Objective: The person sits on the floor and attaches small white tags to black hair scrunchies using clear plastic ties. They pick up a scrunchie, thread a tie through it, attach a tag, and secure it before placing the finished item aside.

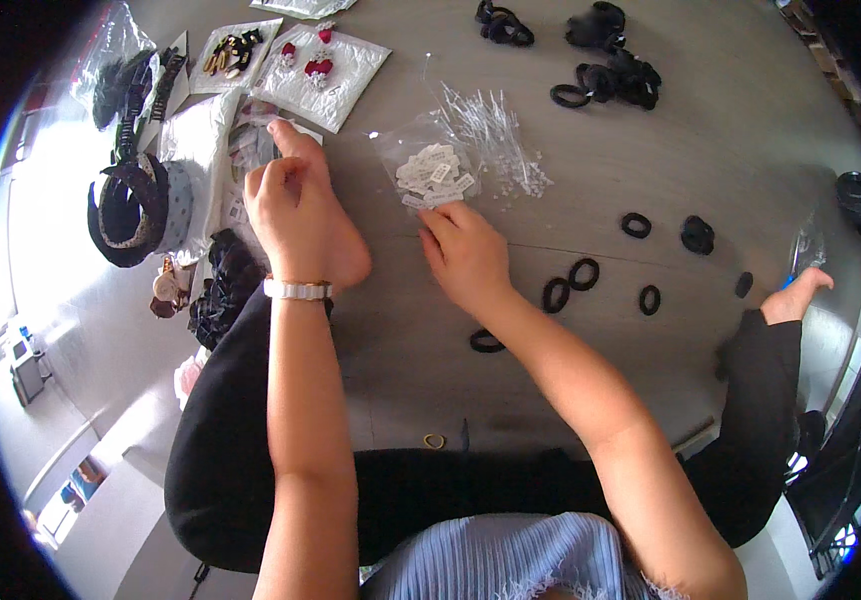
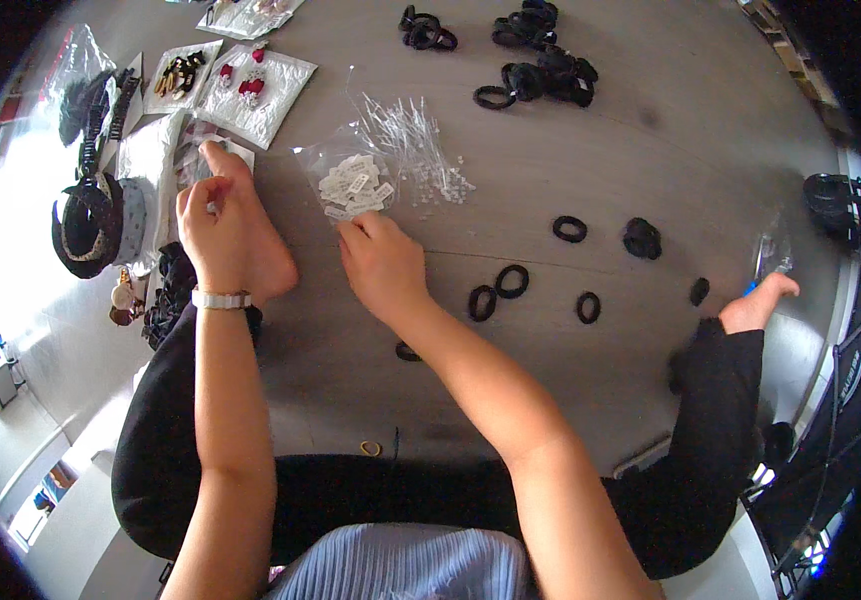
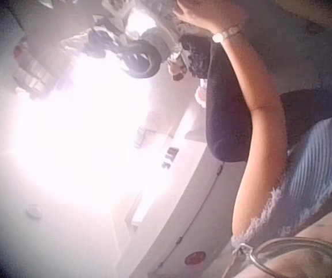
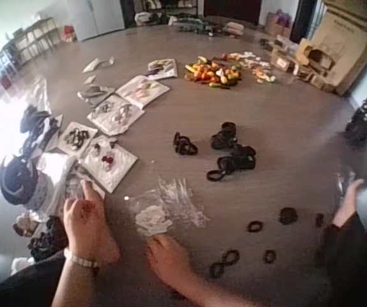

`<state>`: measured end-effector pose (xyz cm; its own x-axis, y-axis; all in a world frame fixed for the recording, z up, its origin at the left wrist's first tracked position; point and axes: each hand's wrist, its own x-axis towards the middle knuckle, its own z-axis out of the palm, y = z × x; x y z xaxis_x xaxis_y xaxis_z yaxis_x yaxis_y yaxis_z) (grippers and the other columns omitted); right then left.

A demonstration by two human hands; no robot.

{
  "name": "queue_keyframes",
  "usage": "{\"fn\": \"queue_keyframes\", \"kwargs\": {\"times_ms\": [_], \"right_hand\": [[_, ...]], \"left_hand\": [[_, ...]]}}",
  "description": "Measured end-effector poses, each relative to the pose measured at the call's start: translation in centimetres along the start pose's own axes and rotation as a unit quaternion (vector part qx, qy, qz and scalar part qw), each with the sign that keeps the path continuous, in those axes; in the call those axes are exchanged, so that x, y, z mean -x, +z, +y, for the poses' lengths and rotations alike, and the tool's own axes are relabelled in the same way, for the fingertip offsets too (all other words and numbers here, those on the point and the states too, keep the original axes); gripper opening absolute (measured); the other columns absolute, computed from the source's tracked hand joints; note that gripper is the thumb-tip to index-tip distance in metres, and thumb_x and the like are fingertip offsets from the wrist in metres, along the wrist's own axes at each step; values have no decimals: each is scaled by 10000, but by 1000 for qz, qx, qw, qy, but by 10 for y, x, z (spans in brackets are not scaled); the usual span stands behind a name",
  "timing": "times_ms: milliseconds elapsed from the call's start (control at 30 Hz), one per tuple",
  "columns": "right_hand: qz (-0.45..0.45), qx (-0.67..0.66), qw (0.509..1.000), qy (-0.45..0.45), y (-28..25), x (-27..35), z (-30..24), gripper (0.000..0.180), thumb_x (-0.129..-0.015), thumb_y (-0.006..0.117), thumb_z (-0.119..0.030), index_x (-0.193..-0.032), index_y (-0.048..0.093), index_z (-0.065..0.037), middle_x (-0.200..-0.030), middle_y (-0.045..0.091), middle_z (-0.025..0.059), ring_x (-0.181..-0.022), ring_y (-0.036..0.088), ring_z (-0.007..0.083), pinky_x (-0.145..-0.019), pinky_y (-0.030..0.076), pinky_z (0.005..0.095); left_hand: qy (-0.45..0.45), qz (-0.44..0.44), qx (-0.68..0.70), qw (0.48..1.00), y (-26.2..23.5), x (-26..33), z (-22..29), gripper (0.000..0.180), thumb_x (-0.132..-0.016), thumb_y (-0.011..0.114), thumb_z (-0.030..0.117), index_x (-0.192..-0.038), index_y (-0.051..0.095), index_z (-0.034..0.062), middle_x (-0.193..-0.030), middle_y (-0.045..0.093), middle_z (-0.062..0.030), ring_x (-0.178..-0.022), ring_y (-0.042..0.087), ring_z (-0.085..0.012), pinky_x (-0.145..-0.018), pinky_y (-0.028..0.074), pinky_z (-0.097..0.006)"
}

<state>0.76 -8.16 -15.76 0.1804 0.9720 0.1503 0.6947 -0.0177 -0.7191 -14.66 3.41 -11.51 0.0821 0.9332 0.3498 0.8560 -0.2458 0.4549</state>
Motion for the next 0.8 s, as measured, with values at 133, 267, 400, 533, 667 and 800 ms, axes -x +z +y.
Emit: {"fn": "queue_keyframes", "kwargs": {"times_ms": [133,267,400,533,667,800], "right_hand": [[7,114,992,-48,12,-32,-13,193,-691,615,-89,-884,619,-87,-845,507,53,-819,525,225,-576,483,319],[-111,233,963,-84,13,-58,-28,101,-655,600,-103,-746,628,-70,-879,508,72,-866,516,233,-558,504,301],[-67,229,960,-146,23,-63,-25,70,-612,603,-97,-679,605,-75,-848,503,67,-864,498,228,-524,496,300],[-97,237,945,-203,21,-74,-23,61,-649,573,-99,-697,582,-62,-824,520,96,-797,545,253,-526,494,330],[-99,74,985,-118,47,-87,-13,82,-708,525,-110,-732,569,-45,-788,537,138,-679,582,287,-564,484,377],[-117,174,953,-220,30,-89,-24,136,-726,515,-114,-757,617,-29,-842,518,99,-890,512,233,-642,488,315]], "left_hand": [[-31,19,28,999,6,3,-3,108,-706,569,86,-800,611,55,-826,532,-85,-743,545,-226,-687,445,-313],[-33,18,32,999,5,3,-5,98,-698,585,102,-782,596,53,-824,529,-98,-769,528,-250,-693,435,-336],[-5,41,17,999,7,3,-7,101,-700,609,125,-764,581,53,-825,530,-119,-799,504,-301,-705,422,-378],[7,47,23,999,9,1,0,94,-713,609,122,-776,581,59,-791,526,-121,-776,502,-300,-693,415,-382],[-23,59,58,996,7,-1,16,60,-727,606,105,-721,582,51,-711,506,-115,-715,497,-278,-634,410,-375],[-80,50,105,990,5,2,1,74,-707,601,88,-737,581,23,-775,516,-107,-726,525,-252,-646,438,-342]]}}
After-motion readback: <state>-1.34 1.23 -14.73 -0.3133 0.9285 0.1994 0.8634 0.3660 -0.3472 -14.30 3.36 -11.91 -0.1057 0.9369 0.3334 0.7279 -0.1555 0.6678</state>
